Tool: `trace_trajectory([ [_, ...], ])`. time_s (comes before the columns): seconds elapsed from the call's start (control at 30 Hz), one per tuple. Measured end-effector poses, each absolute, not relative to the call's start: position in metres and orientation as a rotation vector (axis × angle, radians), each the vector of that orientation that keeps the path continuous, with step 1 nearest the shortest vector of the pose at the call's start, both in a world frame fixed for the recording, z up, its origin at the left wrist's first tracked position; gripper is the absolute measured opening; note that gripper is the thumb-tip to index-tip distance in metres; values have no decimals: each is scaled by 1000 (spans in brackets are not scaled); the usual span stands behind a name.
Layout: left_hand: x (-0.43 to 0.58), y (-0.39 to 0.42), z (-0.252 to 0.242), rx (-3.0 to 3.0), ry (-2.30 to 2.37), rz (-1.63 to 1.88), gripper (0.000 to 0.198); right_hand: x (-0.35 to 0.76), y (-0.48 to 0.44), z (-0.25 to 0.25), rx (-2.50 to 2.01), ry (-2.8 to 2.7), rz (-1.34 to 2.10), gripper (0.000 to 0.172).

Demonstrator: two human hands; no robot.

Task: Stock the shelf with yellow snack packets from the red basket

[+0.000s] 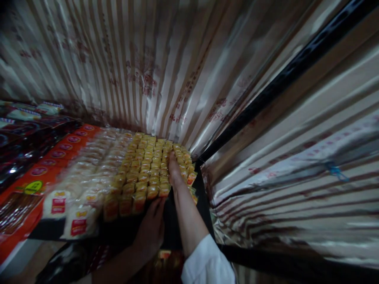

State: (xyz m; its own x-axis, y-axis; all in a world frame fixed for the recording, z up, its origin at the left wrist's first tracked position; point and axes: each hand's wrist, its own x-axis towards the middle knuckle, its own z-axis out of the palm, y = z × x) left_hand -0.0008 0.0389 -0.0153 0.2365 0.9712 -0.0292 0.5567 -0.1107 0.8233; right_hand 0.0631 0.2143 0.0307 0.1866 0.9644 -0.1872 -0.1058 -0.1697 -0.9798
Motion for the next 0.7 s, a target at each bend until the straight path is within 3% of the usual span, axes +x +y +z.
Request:
trace_trajectory([
  [0.23,-2,39,-11,1755,1409,659,65,58,217,42,-1294,-765,1552,48],
  [0.5,-1,40,-10,1739,1412,662,65,65,226,39,-1180,-694,1707,42],
  [0.7,-1,40,-11,1754,1417,657,63,67,224,35,-1246,-829,1540,42],
])
